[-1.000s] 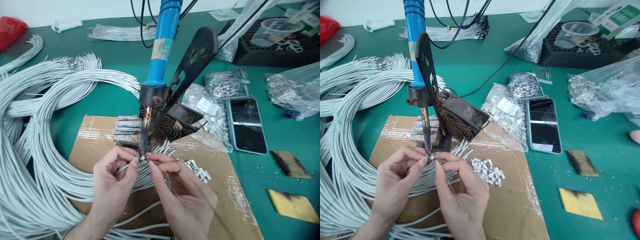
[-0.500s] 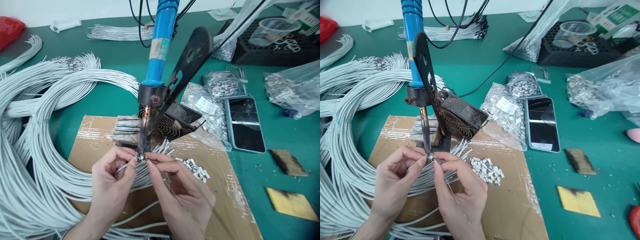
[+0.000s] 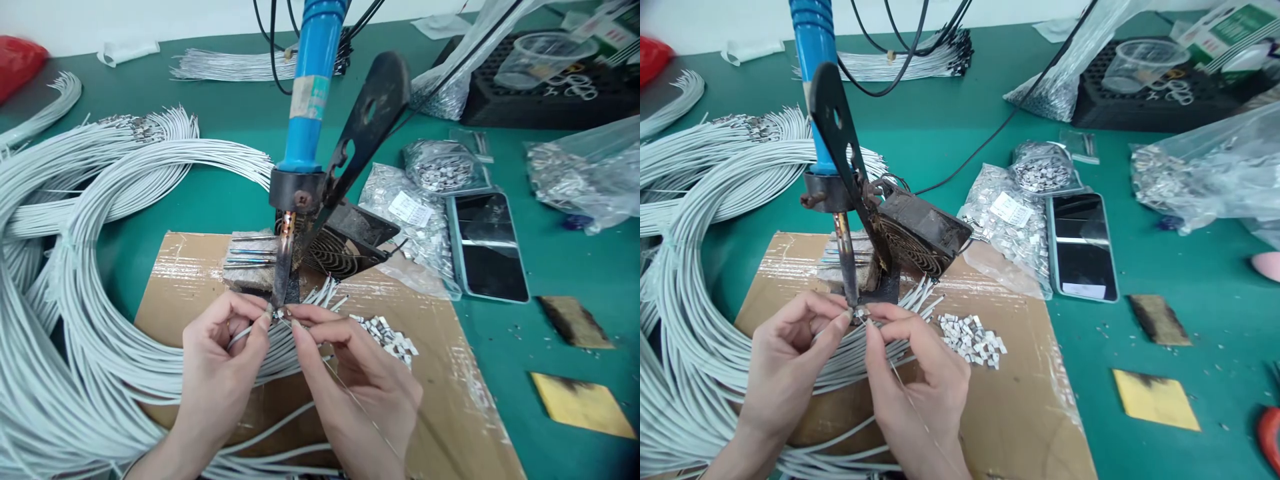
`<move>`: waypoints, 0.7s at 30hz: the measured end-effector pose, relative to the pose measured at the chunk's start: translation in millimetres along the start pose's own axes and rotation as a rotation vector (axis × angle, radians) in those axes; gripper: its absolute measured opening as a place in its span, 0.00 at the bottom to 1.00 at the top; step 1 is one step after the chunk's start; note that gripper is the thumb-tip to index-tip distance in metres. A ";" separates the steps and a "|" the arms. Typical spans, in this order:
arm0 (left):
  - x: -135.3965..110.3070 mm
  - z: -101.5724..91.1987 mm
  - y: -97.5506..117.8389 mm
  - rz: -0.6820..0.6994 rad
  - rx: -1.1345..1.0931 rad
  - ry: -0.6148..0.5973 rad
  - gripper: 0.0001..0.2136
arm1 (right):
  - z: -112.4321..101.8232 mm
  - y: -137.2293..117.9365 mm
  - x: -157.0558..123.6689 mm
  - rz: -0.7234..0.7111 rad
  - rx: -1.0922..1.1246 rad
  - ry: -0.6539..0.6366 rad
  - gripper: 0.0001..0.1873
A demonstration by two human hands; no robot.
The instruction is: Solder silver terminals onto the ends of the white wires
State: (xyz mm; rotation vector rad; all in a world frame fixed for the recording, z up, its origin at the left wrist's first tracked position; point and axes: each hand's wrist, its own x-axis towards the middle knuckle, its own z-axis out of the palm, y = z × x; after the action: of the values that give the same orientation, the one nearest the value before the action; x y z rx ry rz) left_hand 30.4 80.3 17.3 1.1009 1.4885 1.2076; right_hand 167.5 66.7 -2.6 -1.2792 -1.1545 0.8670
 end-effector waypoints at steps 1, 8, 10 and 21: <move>-0.2 0.2 0.6 -0.001 -0.002 0.002 0.08 | -0.2 0.0 0.2 0.002 0.000 0.002 0.11; 1.0 1.8 2.7 0.001 -0.032 -0.001 0.09 | -0.5 -1.2 2.7 -0.015 -0.016 -0.006 0.10; 0.8 1.7 2.2 -0.002 -0.034 0.002 0.08 | -0.2 -1.5 2.4 -0.011 -0.008 -0.006 0.10; -2.5 1.1 1.9 -0.022 -0.043 0.016 0.08 | 0.6 -3.6 1.6 -0.001 0.010 0.004 0.10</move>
State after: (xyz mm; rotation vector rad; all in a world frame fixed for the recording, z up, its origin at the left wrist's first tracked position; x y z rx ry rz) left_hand 32.1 78.4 19.3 1.0463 1.4768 1.2306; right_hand 166.9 67.8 1.2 -1.2721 -1.1458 0.8682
